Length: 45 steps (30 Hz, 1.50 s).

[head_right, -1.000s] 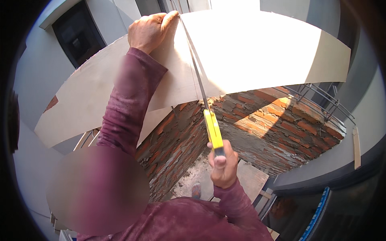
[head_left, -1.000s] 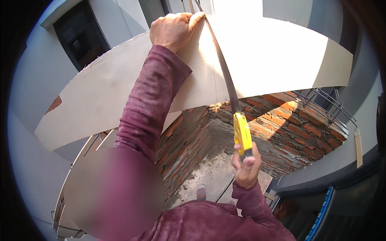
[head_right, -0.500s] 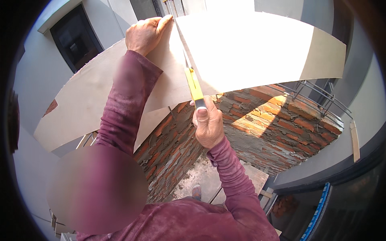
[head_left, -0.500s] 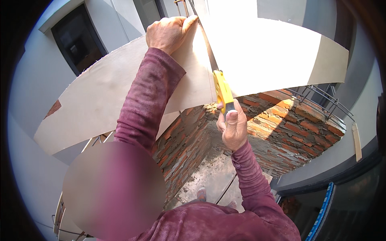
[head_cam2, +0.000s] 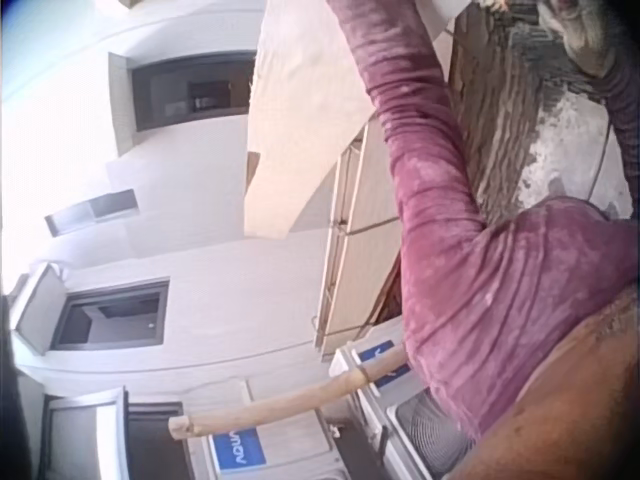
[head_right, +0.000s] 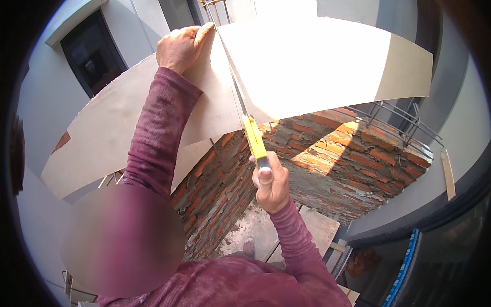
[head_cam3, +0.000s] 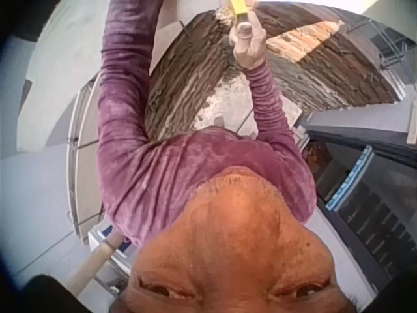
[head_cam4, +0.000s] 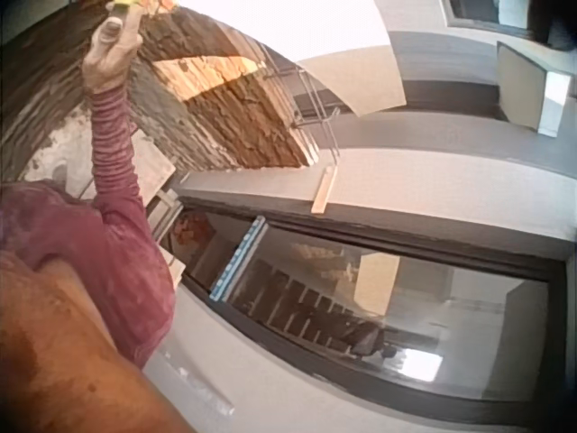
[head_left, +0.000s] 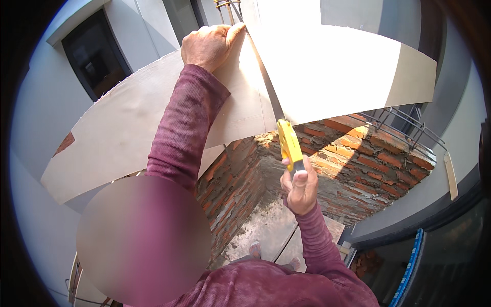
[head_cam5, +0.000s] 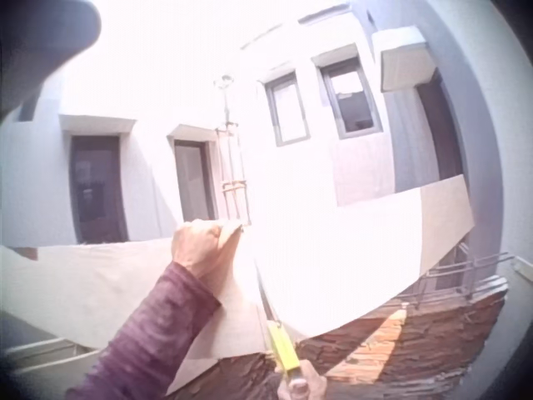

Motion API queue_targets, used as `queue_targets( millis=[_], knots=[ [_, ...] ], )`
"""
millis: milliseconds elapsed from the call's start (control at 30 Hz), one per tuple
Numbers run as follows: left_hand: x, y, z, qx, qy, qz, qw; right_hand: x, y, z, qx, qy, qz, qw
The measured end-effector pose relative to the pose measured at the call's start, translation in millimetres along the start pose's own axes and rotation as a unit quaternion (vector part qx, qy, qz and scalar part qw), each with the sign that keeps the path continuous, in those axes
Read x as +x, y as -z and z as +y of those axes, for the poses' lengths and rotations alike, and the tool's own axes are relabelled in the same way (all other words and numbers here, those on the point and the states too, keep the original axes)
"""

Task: The person uses a metal ruler and a red marker to draw a curved line on a large piece of light-colored wood. They then use a yellow hand saw to cut along the marked line, shaping the wood.

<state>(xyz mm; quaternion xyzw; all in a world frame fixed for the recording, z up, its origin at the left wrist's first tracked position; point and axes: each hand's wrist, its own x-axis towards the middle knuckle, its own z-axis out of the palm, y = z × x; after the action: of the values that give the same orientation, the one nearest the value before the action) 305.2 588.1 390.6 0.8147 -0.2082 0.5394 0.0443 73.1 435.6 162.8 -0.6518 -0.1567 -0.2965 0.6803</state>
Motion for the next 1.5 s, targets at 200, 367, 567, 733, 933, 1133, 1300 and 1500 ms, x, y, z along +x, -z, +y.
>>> queue_targets(
  millis=[200,367,567,733,933,1133,1300,1500],
  knots=[
    [-3.8,-5.0,1.0,-0.008,-0.016,0.02,1.0,-49.2,14.9,2.2,-0.021,-0.028,0.034,0.999],
    [-0.9,0.2,4.8,0.002,-0.02,0.046,0.999,44.7,-6.0,2.2,0.006,0.037,-0.006,0.999],
    [-3.8,-1.9,4.3,0.015,-0.021,0.035,0.999,-90.7,15.6,9.9,0.053,-0.059,0.049,0.996],
    [-1.8,2.6,12.1,0.011,-0.024,0.022,0.999,51.0,-23.5,-3.5,0.038,0.032,-0.003,0.999],
    [-3.0,-0.1,10.1,0.0,0.007,0.023,1.0,-94.1,21.9,18.7,0.028,-0.038,0.015,0.999],
    [0.2,7.9,24.0,-0.023,0.002,0.005,1.0,55.7,-10.3,-3.4,0.007,0.069,0.007,0.998],
    [-1.4,12.6,8.4,-0.014,0.018,-0.006,1.0,-88.0,11.5,4.6,0.001,-0.027,0.014,1.0],
    [6.7,6.1,21.3,-0.015,-0.001,-0.031,0.999,29.6,1.5,2.9,-0.026,0.038,-0.006,0.999]
  ],
)
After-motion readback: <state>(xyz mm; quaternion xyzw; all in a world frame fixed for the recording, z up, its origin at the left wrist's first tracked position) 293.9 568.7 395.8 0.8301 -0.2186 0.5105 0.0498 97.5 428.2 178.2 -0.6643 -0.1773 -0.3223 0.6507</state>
